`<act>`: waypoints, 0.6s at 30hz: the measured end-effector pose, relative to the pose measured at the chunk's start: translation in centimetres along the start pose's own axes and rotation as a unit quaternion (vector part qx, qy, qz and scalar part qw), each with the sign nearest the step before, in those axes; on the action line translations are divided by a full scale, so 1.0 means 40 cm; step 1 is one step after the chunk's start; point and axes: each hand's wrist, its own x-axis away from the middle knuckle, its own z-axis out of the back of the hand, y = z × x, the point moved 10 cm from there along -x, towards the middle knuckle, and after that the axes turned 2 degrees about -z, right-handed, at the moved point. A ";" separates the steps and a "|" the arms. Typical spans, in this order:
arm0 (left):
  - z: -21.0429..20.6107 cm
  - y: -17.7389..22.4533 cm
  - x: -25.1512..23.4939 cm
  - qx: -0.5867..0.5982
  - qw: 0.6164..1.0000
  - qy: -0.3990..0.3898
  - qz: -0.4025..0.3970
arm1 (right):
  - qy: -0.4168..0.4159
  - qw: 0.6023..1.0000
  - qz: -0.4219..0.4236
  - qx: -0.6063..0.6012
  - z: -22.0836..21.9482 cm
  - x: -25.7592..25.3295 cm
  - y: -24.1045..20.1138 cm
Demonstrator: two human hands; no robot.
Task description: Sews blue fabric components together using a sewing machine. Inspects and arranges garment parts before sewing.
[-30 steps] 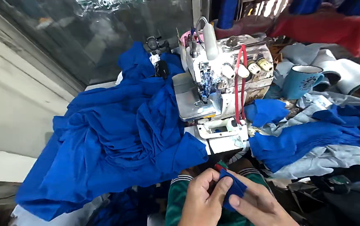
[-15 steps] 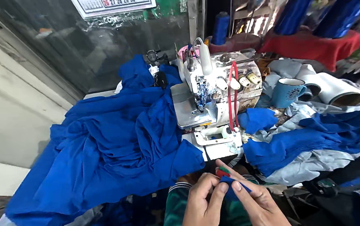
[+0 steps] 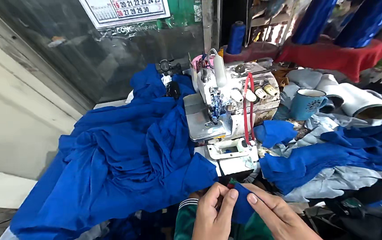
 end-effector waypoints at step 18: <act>-0.009 -0.003 0.002 0.018 1.000 0.014 -0.016 | 0.118 0.992 -0.003 0.034 0.084 0.013 0.003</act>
